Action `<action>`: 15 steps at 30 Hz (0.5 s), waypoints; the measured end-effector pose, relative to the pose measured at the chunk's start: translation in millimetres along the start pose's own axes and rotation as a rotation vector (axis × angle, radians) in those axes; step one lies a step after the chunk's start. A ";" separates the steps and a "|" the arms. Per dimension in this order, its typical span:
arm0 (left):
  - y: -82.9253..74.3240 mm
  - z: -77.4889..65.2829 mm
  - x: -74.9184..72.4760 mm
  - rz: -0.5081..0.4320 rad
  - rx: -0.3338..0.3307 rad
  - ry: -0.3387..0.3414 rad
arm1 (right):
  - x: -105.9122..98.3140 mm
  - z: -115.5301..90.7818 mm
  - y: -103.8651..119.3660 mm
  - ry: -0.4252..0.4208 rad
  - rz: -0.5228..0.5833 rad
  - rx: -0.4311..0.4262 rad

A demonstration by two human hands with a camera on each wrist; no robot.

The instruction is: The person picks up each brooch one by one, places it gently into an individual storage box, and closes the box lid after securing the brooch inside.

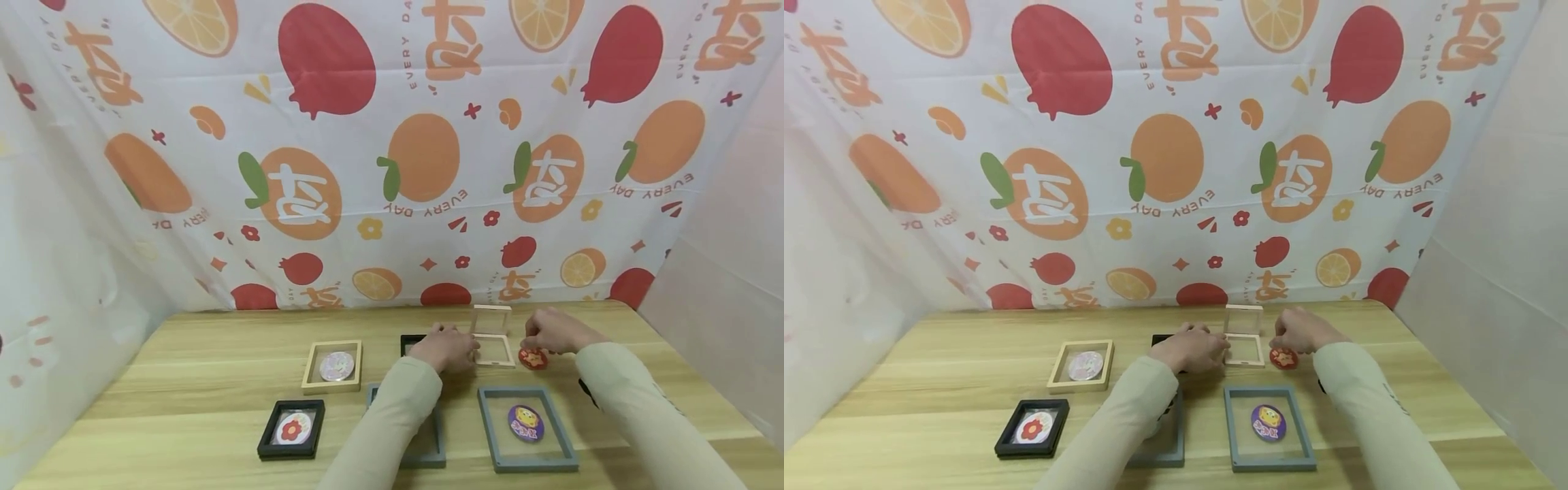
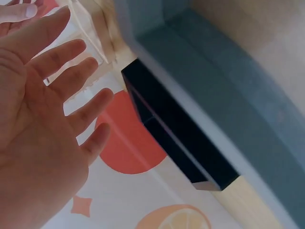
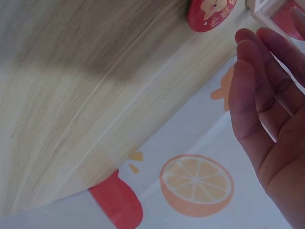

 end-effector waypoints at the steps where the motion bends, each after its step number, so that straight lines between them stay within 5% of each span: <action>1: -0.3 0.6 1.5 0.007 -0.005 0.003 | 0.2 -0.2 -0.7 -0.002 -0.006 -0.001; 8: -2.0 5.0 8.0 0.046 -0.007 -0.004 | 2.4 -0.7 -6.8 -0.009 -0.073 -0.014; 15: -2.0 2.4 8.2 0.085 0.005 -0.001 | 5.1 -0.6 -12.7 0.022 -0.056 0.099</action>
Point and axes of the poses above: each hand's wrist, its own z-axis towards the middle knuckle, its own x-axis out of the palm, y = z × x, the point moved 4 cm from there along z, towards the middle knuckle, and after that the axes turned 9 degrees about z, right-handed, at the moved point
